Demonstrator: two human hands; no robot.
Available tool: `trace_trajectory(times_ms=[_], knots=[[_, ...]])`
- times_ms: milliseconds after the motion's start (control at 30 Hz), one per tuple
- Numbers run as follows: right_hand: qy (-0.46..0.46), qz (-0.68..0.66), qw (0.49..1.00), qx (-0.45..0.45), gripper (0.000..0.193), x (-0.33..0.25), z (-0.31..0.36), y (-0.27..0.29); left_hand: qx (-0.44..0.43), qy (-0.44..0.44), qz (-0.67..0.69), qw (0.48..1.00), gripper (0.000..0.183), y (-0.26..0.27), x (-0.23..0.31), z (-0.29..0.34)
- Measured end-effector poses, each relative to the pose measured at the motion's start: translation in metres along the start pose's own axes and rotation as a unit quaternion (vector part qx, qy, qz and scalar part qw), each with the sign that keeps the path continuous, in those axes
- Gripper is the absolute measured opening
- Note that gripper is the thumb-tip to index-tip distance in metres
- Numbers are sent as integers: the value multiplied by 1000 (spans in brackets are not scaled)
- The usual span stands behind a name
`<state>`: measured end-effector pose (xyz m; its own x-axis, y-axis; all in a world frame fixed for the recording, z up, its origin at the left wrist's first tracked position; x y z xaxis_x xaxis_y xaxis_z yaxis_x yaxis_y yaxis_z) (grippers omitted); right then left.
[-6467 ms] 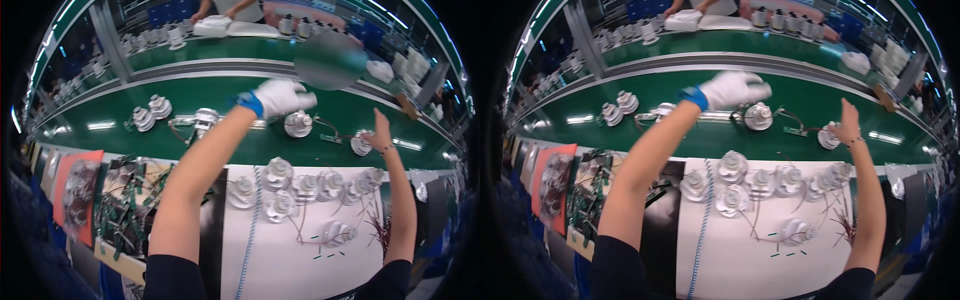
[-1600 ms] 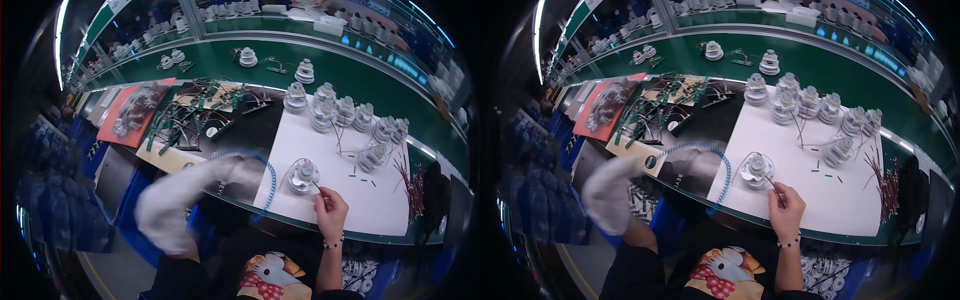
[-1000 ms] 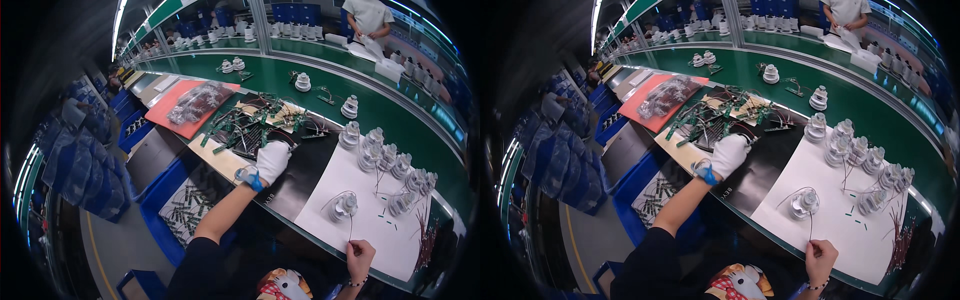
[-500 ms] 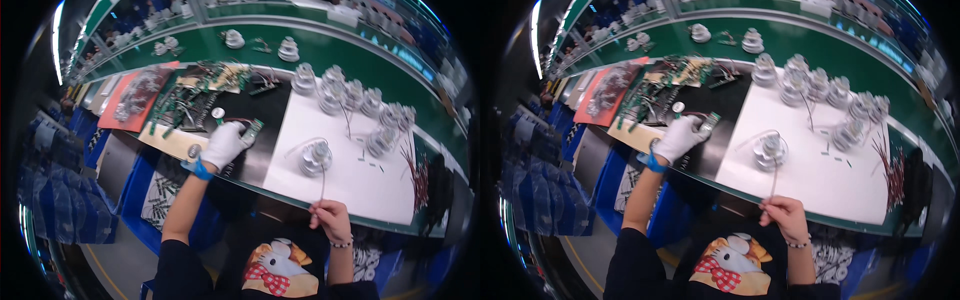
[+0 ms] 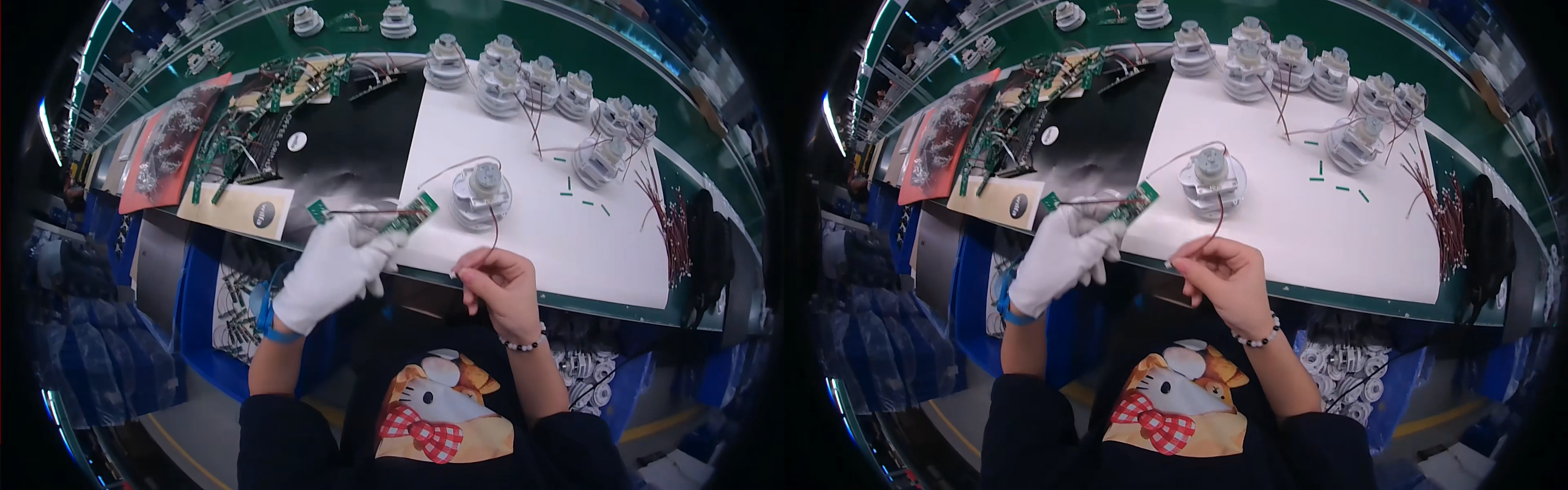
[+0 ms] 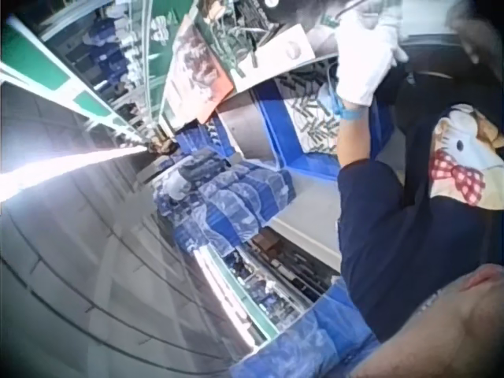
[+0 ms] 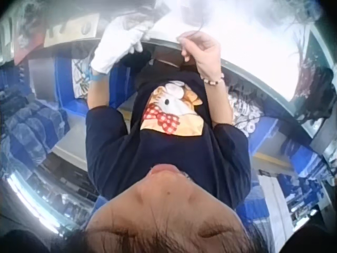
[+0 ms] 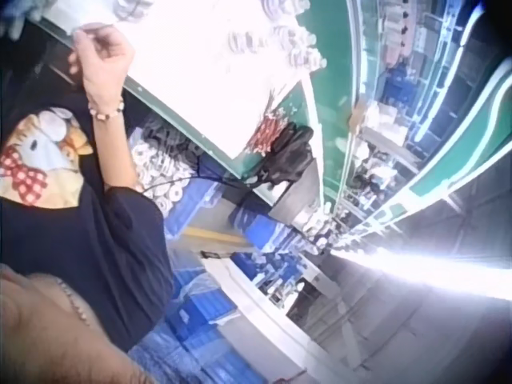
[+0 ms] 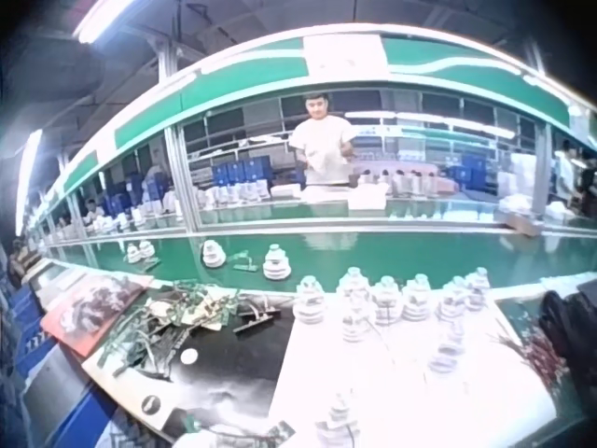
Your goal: The person assembles small electronic components on a factory workbench. They pick up white circular devices and green circuit boards, connect wires between them, and place the assembled units onto a green conveyor belt. The process is repeated for multiple units throughout the clip.
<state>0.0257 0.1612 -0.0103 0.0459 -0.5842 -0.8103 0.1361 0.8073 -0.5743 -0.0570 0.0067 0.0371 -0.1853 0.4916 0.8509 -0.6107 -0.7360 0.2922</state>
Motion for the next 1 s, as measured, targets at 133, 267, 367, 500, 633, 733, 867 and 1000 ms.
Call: trace_trajectory(times_ms=[133,267,367,500,633,733,867,1000], knots=[[133,67,988,41,7,0,-3,-6,-13,28,57,998,27,-26,-14,25],[211,172,961,52,6,-5,-1,-10,26,16,70,997,23,-30,-17,27],[213,211,951,70,6,-8,-1,-9,20,6,81,997,24,-30,-18,26],[224,243,940,79,7,-14,1,-11,28,-6,82,996,24,-29,-15,26],[230,277,930,74,8,-14,1,-13,35,-40,69,996,21,-29,-15,27],[261,329,906,57,9,-20,1,-17,42,-74,51,995,19,-28,-14,27],[272,363,890,42,8,-24,0,-18,45,-94,48,993,19,-30,-12,26],[286,394,873,44,8,-26,2,-19,16,-39,42,998,19,-33,-11,27]])
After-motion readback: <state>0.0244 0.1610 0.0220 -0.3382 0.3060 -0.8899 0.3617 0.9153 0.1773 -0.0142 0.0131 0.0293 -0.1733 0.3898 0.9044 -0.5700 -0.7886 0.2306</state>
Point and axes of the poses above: each hand's wrist, its own z-axis away from the middle knuckle, its own y-axis out of the back of the hand, x = y × z, the point moved 7 cm from there along -z, towards the middle knuckle, and after that the axes turned 4 degrees about -z, right-handed, at the moved point
